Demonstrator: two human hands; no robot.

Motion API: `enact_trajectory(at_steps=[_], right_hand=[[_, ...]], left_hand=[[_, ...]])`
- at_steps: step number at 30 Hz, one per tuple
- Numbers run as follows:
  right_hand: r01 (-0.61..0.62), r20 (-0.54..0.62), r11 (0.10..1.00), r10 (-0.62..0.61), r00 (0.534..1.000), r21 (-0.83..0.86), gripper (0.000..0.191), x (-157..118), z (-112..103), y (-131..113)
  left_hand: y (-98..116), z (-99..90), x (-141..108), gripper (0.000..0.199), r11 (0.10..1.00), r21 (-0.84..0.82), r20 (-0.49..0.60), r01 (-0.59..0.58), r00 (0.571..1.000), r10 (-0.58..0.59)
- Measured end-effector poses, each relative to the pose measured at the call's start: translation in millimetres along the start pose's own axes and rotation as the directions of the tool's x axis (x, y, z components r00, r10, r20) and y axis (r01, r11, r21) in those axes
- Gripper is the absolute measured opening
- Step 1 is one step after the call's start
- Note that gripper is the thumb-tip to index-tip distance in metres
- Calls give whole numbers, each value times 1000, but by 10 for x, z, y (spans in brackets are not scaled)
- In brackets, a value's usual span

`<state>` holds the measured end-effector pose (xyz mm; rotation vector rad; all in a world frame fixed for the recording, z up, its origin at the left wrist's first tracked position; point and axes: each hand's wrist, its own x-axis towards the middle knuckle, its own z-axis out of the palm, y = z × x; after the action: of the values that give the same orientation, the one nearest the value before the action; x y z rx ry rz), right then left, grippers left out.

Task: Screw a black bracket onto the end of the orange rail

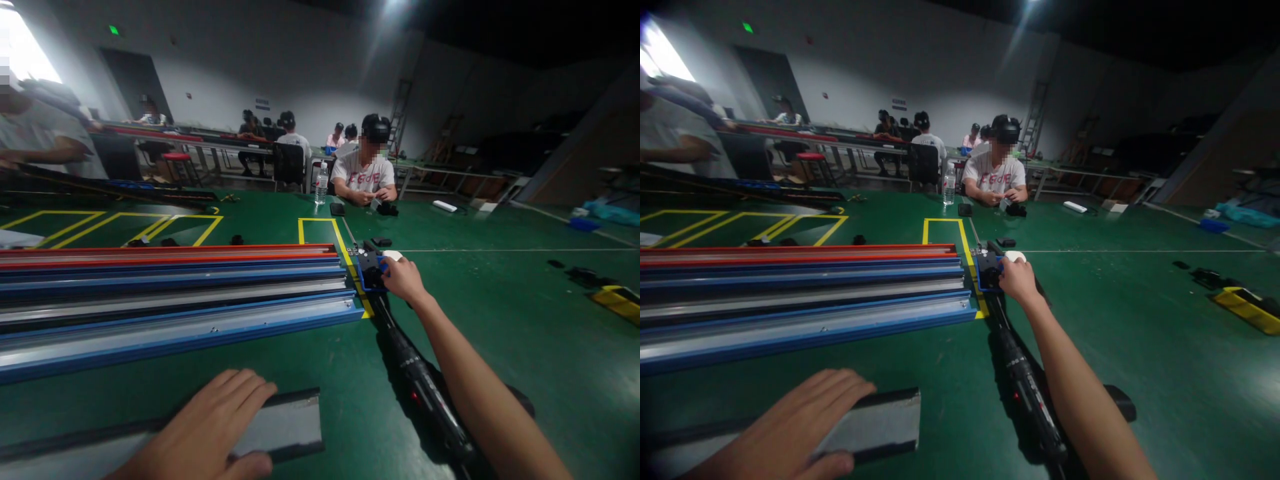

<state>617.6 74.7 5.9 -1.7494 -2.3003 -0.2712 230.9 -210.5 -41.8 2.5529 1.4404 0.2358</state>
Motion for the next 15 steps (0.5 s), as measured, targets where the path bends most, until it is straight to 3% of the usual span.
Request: enact_trajectory(at_steps=[3,7,12,15], right_hand=[[-19,-3,999,19,1000,-28,44,1,1,-6],[-25,-10,999,24,1000,-31,44,6,-19,-3],[-48,-4,999,48,999,6,39,12,-52,29],[-62,0,997,62,998,35,38,10,-75,46]], left_hand=[[-33,117,-24,72,997,-53,-40,57,997,-59],[-1,122,-41,92,997,-76,0,28,1000,-28],[126,-21,41,78,993,-48,2,112,994,-112],[129,-86,68,76,992,-89,58,88,995,-83]])
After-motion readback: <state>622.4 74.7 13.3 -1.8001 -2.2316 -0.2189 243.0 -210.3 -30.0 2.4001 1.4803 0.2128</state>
